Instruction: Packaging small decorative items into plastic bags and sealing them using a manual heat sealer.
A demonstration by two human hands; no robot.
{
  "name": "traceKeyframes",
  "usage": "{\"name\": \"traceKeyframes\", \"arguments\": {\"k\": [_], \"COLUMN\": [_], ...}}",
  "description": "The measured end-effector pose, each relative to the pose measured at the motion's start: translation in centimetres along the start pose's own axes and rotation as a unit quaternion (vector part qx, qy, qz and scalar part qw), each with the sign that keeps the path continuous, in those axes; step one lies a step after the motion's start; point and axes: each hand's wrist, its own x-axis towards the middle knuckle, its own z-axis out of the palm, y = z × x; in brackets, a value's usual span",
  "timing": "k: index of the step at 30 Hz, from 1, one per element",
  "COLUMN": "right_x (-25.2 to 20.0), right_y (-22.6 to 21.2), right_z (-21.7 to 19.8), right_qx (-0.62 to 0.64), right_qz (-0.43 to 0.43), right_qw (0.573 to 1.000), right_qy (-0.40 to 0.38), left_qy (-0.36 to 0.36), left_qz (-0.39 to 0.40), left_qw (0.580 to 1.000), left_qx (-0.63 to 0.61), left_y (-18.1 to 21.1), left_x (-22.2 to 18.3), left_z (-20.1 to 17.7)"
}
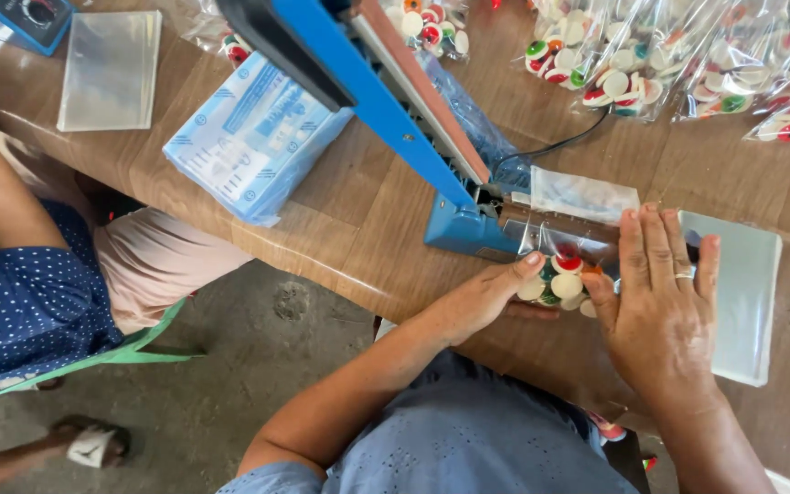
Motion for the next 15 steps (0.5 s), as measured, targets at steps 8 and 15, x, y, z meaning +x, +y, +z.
{"name": "traceKeyframes", "arguments": {"k": [8, 15], "right_x": [2.6, 10.8], "right_y": [-2.5, -0.5], "right_z": [0.7, -3.7], "right_qx": [0.012, 0.177], "right_qz": [-0.081, 0.014], "right_qw": [0.996, 0.961], "right_qy": [0.044, -0.212], "left_qy": [-0.02, -0.003], "left_qz": [0.056, 0.011], "left_qw": [0.998, 0.999], "left_qx": [-0.038, -0.039], "left_y": [-1.5, 0.1], "left_x": [0.4, 0.0], "left_z": [-0.5, 0.5]}}
